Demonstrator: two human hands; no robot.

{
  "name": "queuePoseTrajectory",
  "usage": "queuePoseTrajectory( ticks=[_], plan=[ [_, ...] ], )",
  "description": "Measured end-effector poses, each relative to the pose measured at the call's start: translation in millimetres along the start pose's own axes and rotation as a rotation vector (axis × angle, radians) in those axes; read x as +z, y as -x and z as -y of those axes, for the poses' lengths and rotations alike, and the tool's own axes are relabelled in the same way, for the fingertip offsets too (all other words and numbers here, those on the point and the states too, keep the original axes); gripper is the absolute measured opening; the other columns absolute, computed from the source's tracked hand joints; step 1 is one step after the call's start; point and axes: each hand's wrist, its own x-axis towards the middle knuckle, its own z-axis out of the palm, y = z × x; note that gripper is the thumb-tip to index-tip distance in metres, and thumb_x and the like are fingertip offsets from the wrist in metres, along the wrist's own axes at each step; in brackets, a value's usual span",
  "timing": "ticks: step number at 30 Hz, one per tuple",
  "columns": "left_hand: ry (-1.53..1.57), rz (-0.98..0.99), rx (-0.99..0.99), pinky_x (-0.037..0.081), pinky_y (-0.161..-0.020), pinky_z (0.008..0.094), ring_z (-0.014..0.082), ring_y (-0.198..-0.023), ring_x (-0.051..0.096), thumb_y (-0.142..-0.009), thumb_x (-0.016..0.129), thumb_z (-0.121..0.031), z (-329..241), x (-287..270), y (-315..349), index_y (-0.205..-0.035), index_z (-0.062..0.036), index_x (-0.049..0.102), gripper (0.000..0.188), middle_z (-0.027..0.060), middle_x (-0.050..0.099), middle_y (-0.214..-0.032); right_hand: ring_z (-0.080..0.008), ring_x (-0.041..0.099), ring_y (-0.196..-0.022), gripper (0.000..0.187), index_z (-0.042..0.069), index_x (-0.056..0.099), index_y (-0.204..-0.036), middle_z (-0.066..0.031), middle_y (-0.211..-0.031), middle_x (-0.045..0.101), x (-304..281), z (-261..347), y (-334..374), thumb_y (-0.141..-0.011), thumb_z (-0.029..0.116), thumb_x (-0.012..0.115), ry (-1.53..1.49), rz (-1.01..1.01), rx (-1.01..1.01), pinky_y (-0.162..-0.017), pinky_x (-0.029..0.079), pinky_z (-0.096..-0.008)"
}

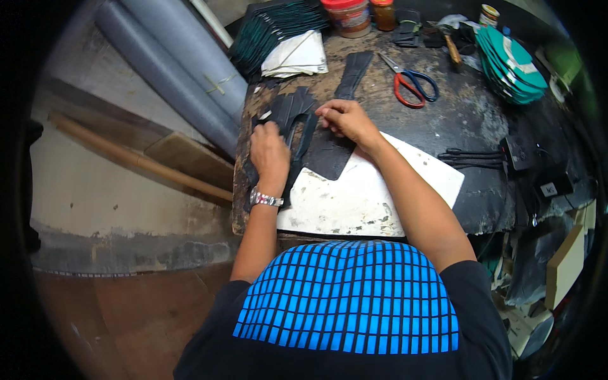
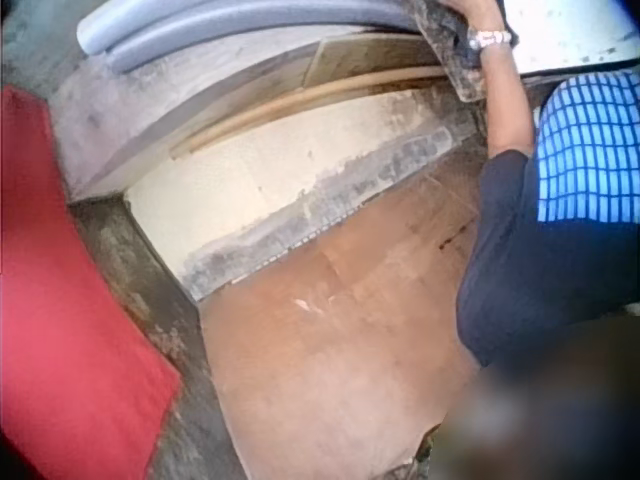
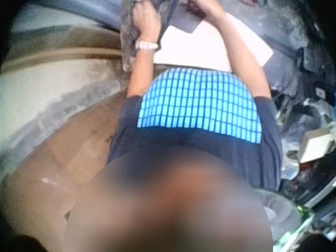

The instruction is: The person uses red-handled scissors to cut a long black rubber strip into shorter pieces on a cluttered workbench. They repeatedly pick up strips, cut them, and place the cut pieces on the table, occasionally folding or aligning the pieces by hand.

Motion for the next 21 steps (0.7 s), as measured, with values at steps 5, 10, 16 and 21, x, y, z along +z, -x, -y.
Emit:
queuePoseTrajectory(
  ticks=[5, 10, 16, 21],
  plan=[
    [-0.182, -0.043, 0.323, 0.044, -0.069, 0.0380, 0.0257, -0.083, 0.054, -0.080, 0.056, -0.009, -26.1, -10.4, -8.8, -0.088, -0.0067, 0.054, 0.009, 0.0103, 0.054, -0.088, -0.0038, 0.047, -0.060, 0.018, 0.006, 0.067, -0.102, 0.0036, -0.073, 0.058, -0.5, 0.5, 1.2, -0.096, 0.018, 0.056, -0.032, 0.038, 0.015, -0.051, 0.037, -0.0184],
    [-0.275, -0.028, 0.520, 0.039, -0.068, 0.0326, 0.0192, -0.079, 0.052, -0.080, 0.057, -0.012, -44.5, -23.1, -10.3, -0.084, -0.0104, 0.056, 0.005, 0.0047, 0.054, -0.080, -0.0037, 0.048, -0.060, 0.017, 0.006, 0.066, -0.100, 0.0037, -0.072, 0.058, -2.4, -0.5, 0.1, -0.096, 0.017, 0.055, -0.075, 0.067, 0.031, -0.051, 0.037, -0.0178],
    [0.266, -0.028, 0.367, 0.046, -0.065, 0.0451, 0.0317, -0.078, 0.061, -0.085, 0.054, -0.007, -50.4, -29.6, -24.2, -0.084, -0.0071, 0.055, 0.001, 0.0122, 0.058, -0.082, -0.0038, 0.049, -0.063, 0.016, 0.007, 0.064, -0.103, 0.0028, -0.077, 0.059, 0.2, 3.4, 3.8, -0.097, 0.017, 0.052, -0.222, 0.049, -0.004, -0.052, 0.038, -0.0171],
    [1.266, 0.296, -0.226, 0.047, -0.062, 0.0267, 0.0116, -0.073, 0.060, -0.089, 0.061, -0.002, -30.6, -17.1, -42.0, -0.096, 0.0012, 0.058, 0.008, 0.0035, 0.062, -0.086, -0.0049, 0.053, -0.068, 0.019, 0.005, 0.061, -0.106, 0.0003, -0.083, 0.060, -4.2, 12.9, 6.8, -0.097, 0.020, 0.055, -0.400, 0.153, -0.025, -0.055, 0.042, -0.0182]
  ],
)
